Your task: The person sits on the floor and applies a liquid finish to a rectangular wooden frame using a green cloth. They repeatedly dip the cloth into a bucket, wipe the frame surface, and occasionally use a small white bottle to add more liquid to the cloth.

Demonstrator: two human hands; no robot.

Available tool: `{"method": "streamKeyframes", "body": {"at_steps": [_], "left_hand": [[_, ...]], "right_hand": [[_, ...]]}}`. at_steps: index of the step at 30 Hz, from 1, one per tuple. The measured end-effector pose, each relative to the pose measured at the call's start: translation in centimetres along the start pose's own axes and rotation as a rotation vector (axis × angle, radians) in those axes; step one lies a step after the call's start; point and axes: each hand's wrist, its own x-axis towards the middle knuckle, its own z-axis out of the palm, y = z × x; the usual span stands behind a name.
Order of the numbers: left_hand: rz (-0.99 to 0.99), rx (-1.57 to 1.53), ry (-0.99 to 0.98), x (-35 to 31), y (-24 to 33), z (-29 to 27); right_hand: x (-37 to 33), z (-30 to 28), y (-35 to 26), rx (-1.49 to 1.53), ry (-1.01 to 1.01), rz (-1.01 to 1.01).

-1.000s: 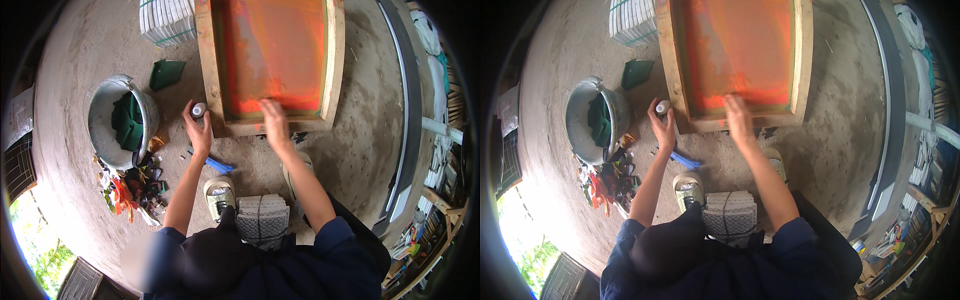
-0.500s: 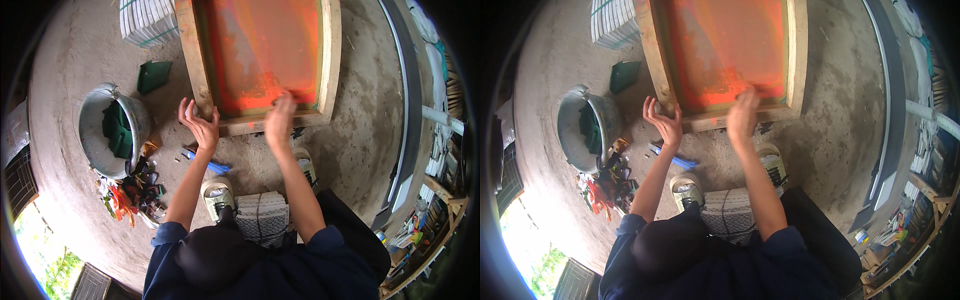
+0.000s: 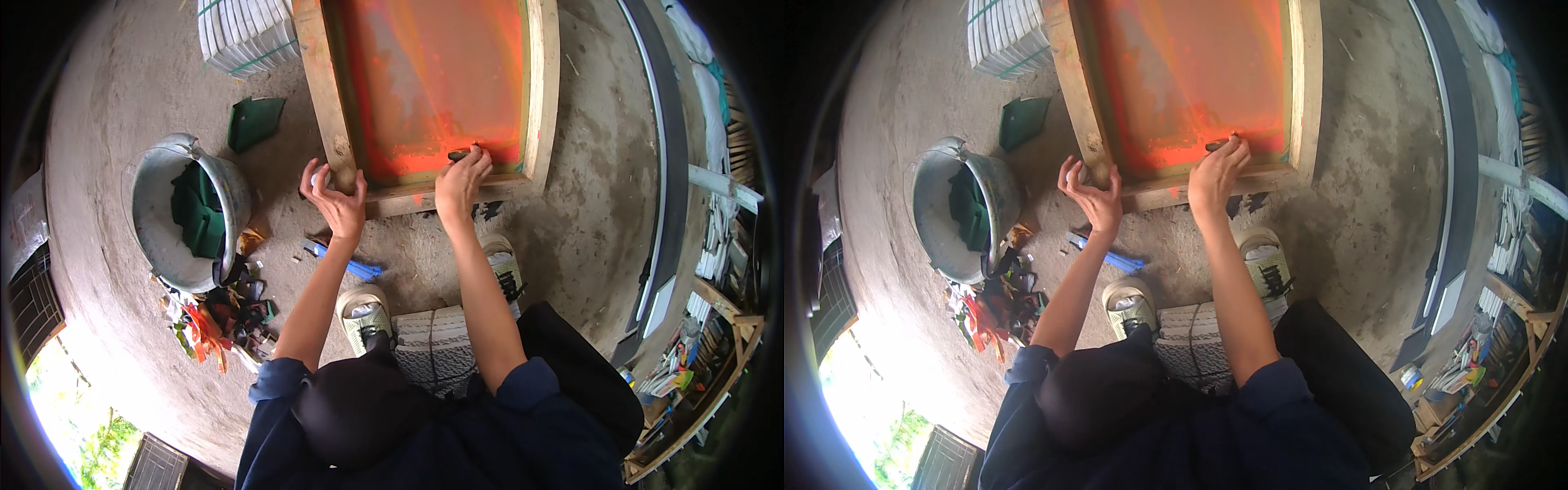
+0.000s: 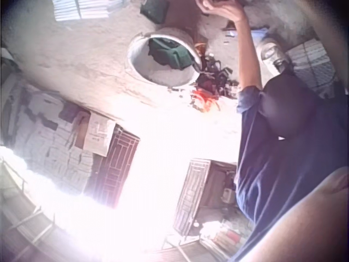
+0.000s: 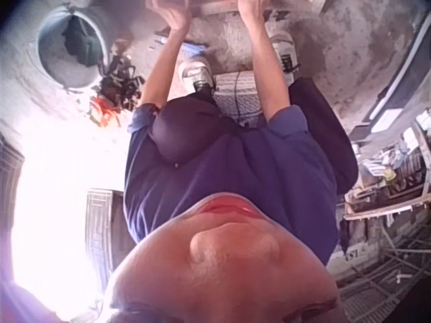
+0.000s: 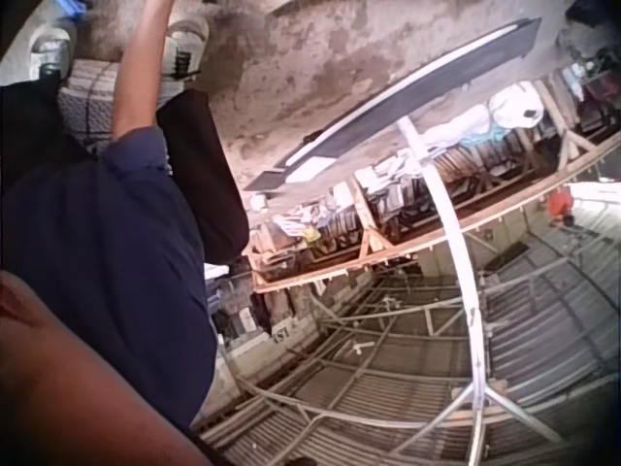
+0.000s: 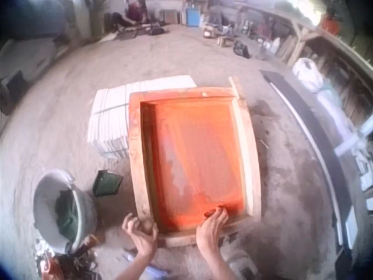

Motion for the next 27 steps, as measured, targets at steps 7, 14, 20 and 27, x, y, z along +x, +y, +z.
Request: {"method": "streamKeyframes", "body": {"at_steps": [7,14,20,27], "left_hand": [[0.01,0.019,-0.003,0.0,0.0,0.0],[0.008,0.054,-0.019,-0.1,0.3,0.2],[0.012,0.063,-0.025,-0.1,0.4,0.1],[0.015,0.075,-0.018,-0.1,0.3,0.4]], "right_hand": [[-0.7,2.0,0.4,-0.16,0.043,-0.126],[-0.9,2.4,0.5,-0.095,0.063,-0.126],[0.1,1.9,0.2,-0.129,-0.046,-0.003],[0.5,1.1,1.5,-0.018,0.02,-0.039]]}}
